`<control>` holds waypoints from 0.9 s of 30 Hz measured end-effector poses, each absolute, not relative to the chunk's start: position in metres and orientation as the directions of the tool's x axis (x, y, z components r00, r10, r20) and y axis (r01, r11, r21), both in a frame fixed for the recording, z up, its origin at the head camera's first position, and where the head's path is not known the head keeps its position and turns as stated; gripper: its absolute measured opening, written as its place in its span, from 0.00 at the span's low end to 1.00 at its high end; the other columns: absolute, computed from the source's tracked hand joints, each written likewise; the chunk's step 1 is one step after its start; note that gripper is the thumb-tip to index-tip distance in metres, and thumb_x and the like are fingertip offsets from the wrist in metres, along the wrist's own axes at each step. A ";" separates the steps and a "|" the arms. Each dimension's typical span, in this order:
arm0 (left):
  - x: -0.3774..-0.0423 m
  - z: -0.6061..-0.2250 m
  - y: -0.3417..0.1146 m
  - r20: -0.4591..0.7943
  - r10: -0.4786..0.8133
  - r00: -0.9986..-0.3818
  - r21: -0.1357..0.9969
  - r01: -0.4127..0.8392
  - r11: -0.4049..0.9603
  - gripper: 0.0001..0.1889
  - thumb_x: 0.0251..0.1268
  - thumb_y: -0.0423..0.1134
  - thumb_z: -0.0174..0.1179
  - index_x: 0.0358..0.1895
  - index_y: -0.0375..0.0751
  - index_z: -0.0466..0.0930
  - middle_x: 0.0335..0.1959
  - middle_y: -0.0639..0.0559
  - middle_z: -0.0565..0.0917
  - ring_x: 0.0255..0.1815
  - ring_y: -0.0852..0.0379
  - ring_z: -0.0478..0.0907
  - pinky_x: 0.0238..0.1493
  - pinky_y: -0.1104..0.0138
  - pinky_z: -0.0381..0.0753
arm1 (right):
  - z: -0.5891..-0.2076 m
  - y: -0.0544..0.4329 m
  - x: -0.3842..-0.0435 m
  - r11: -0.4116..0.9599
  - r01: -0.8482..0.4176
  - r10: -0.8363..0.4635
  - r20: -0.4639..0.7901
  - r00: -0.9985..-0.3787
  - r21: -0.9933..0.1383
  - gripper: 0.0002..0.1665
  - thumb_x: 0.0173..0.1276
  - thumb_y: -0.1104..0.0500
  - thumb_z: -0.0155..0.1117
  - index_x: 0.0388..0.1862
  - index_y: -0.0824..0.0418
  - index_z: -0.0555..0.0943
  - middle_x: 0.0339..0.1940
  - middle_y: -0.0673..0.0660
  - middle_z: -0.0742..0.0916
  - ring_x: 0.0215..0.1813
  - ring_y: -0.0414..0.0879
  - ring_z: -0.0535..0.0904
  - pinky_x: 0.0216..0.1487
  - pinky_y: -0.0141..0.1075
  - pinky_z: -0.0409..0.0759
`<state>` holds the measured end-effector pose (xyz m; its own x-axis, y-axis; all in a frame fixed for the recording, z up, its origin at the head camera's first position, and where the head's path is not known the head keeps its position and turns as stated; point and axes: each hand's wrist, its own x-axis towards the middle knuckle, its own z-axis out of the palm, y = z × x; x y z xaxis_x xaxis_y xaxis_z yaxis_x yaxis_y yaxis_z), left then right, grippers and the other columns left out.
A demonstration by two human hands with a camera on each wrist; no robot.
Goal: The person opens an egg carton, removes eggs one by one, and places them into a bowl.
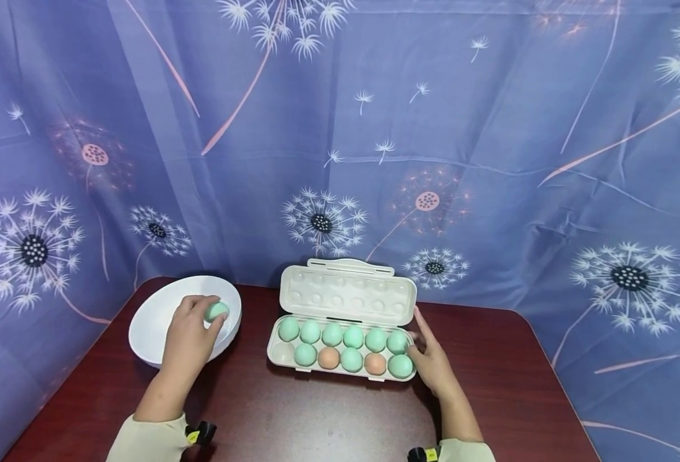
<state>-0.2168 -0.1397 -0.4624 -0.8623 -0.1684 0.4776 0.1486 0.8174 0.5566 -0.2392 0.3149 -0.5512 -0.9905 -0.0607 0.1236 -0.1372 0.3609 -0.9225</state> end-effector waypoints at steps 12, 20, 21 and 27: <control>-0.217 -0.464 -0.153 0.364 -0.178 -0.914 0.564 0.064 0.824 0.18 0.58 0.29 0.68 0.52 0.28 0.83 0.48 0.28 0.80 0.51 0.30 0.78 0.55 0.43 0.76 | -0.549 0.315 -0.239 0.362 -0.148 -0.061 0.135 -0.989 -0.920 0.51 0.69 0.76 0.53 0.84 0.46 0.50 0.55 0.72 0.84 0.49 0.33 0.79 0.47 0.25 0.78; -0.219 -0.471 -0.162 0.283 -0.168 -0.944 0.558 0.019 0.829 0.17 0.55 0.28 0.66 0.49 0.26 0.84 0.46 0.26 0.81 0.49 0.29 0.80 0.53 0.43 0.77 | -0.548 0.313 -0.238 0.378 -0.124 -0.043 0.117 -0.992 -0.917 0.51 0.69 0.76 0.53 0.84 0.46 0.50 0.55 0.72 0.85 0.48 0.34 0.80 0.48 0.24 0.77; -0.220 -0.472 -0.163 0.276 -0.169 -0.946 0.558 0.015 0.829 0.17 0.54 0.28 0.66 0.49 0.26 0.84 0.45 0.26 0.81 0.48 0.29 0.80 0.53 0.43 0.78 | -0.548 0.313 -0.238 0.378 -0.123 -0.040 0.117 -0.992 -0.917 0.51 0.68 0.76 0.53 0.84 0.46 0.50 0.55 0.72 0.85 0.48 0.34 0.80 0.48 0.24 0.77; -0.220 -0.476 -0.168 0.248 -0.157 -0.956 0.541 0.002 0.841 0.17 0.51 0.29 0.67 0.47 0.27 0.84 0.42 0.27 0.82 0.45 0.29 0.81 0.50 0.43 0.79 | -0.550 0.313 -0.238 0.368 -0.141 -0.048 0.133 -0.990 -0.919 0.51 0.68 0.77 0.53 0.84 0.47 0.50 0.55 0.73 0.85 0.48 0.34 0.80 0.47 0.25 0.78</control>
<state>-0.2199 -0.1678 -0.4761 -0.9561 -0.1567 0.2478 0.0022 0.8413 0.5405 -0.2382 0.3134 -0.5497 -0.9900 -0.0479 0.1326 -0.1409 0.3679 -0.9191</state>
